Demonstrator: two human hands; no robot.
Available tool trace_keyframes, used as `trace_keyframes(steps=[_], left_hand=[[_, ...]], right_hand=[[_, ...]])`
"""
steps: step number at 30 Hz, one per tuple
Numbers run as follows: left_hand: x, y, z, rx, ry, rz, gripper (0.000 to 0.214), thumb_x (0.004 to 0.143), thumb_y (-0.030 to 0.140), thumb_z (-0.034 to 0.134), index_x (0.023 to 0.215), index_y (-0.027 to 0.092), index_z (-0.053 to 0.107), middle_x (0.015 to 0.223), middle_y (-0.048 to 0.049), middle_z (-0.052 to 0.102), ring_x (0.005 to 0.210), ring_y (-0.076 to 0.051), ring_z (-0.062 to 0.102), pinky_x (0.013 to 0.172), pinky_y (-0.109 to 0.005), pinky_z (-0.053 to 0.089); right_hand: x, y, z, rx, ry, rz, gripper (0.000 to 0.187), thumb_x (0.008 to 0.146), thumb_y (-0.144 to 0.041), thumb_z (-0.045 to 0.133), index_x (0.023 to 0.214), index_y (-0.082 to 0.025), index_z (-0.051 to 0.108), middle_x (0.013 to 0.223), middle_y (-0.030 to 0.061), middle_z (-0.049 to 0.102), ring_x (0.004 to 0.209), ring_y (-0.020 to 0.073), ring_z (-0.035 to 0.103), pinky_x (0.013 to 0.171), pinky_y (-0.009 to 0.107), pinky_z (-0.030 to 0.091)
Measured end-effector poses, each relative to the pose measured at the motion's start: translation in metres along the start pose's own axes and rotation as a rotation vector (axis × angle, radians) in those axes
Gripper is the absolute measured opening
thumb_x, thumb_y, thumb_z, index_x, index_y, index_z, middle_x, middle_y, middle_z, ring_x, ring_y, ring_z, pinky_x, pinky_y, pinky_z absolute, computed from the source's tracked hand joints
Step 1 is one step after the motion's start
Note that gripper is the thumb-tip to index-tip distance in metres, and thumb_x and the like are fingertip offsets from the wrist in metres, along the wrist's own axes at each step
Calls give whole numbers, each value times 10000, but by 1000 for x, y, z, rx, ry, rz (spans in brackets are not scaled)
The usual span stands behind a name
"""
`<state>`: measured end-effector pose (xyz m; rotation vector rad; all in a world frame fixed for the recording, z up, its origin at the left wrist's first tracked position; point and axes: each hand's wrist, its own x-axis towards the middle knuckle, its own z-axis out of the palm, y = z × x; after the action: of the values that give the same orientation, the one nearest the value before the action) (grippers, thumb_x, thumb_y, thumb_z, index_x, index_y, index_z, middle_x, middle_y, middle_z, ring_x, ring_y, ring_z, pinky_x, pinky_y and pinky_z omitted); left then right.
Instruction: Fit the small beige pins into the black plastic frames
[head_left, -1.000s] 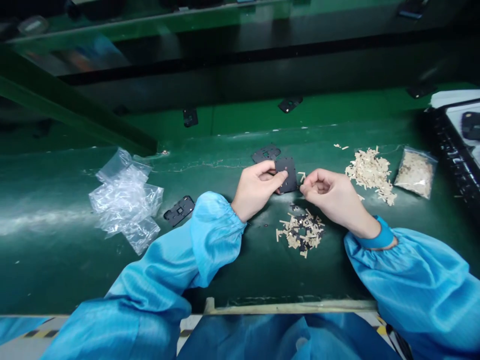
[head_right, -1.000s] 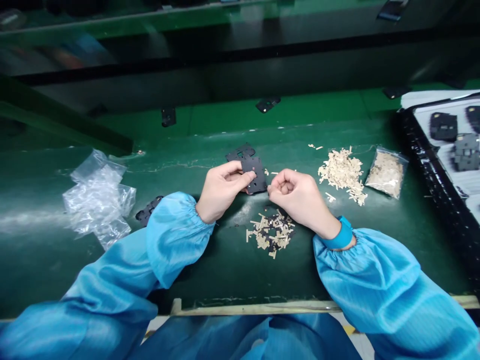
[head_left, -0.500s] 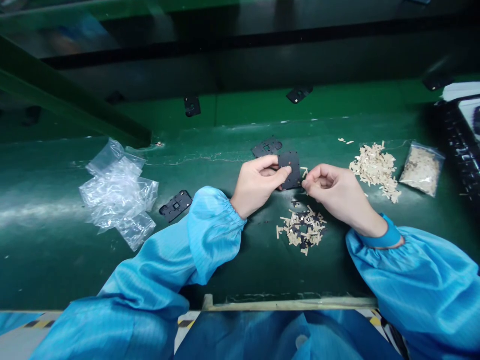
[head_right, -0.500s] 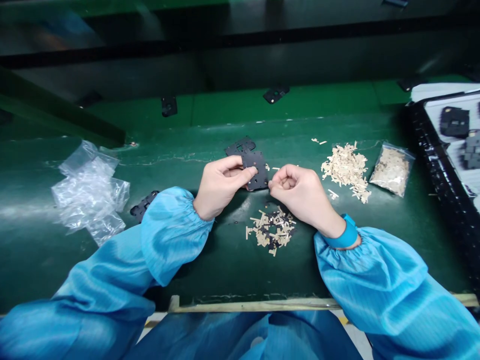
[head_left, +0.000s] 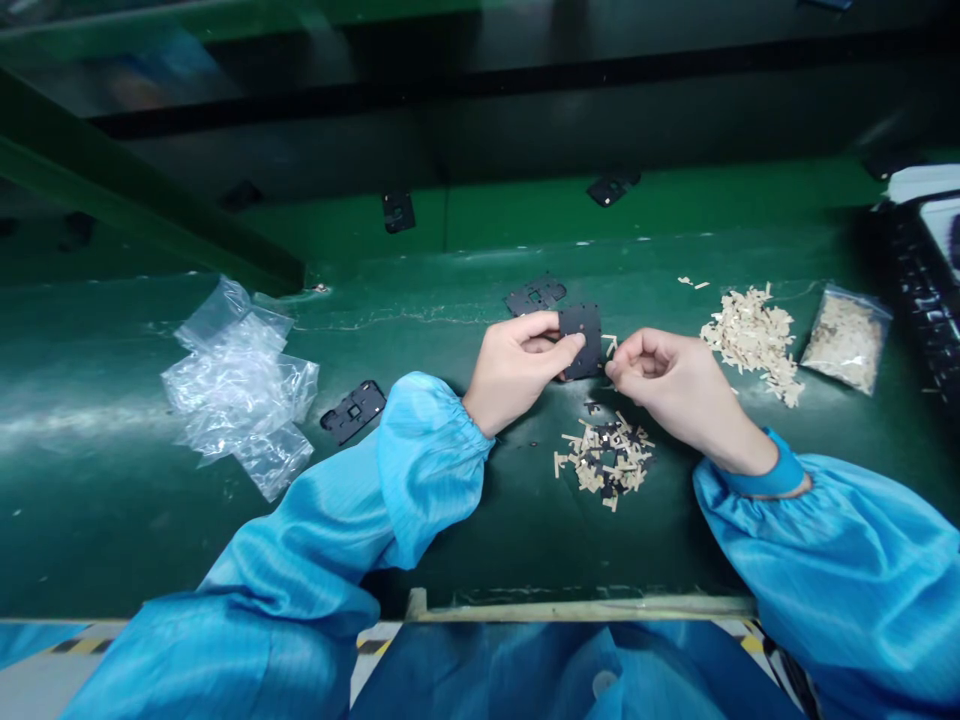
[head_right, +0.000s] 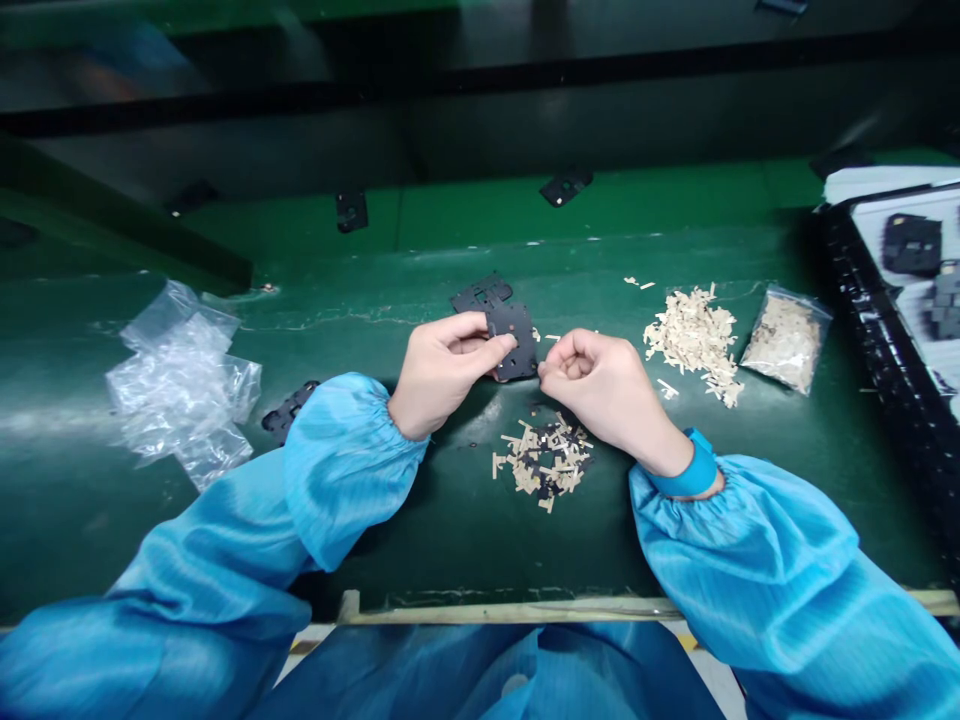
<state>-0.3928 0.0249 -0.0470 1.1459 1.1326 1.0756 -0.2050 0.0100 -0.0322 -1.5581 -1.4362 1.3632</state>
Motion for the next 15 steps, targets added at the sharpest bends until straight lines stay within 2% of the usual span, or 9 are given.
trace_keyframes(steps=[15], left_hand=[[0, -2, 0, -21, -7, 22, 187, 769, 270, 778, 899, 136, 775, 851, -39, 766, 671, -127, 671, 600, -231, 577]], right_hand=[[-1, -4, -3, -1, -44, 44, 156, 790, -288, 719, 728, -183, 621, 590, -19, 559, 503, 87, 454, 483, 233, 342]])
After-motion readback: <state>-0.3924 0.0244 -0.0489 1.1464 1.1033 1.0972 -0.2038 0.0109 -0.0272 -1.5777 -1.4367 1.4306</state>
